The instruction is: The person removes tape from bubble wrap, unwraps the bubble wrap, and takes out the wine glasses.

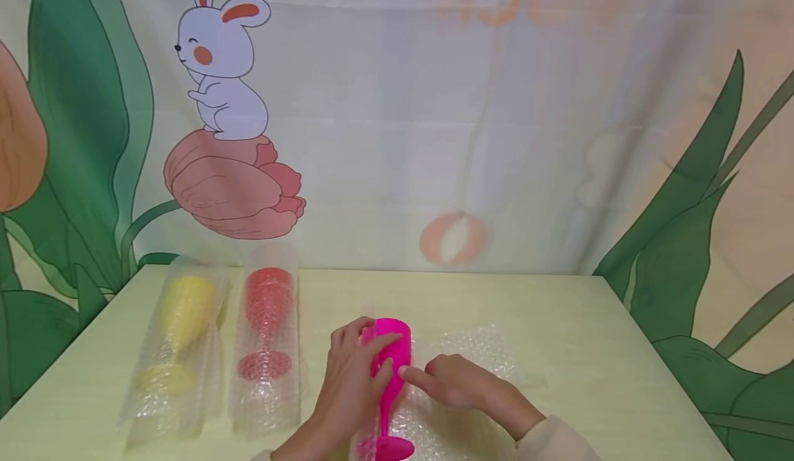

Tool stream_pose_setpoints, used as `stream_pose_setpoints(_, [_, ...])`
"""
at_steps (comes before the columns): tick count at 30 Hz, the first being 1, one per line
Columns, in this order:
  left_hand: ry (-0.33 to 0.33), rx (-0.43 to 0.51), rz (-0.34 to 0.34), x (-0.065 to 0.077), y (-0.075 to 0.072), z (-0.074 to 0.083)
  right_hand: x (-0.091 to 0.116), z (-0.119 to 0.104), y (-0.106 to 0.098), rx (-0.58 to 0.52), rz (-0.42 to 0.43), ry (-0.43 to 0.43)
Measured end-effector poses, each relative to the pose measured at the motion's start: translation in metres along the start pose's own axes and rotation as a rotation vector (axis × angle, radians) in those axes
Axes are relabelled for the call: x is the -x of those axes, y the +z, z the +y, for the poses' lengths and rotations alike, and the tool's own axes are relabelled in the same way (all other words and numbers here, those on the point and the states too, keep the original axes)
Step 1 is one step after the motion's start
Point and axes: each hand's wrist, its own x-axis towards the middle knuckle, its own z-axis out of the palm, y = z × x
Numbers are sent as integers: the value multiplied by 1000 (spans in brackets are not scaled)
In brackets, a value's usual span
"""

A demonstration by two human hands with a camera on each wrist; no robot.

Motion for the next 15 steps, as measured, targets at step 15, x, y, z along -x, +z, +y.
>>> stream_pose_setpoints(15, [2,-186,-180,7,-8,6,-8,23,-1,-14,-50,-201])
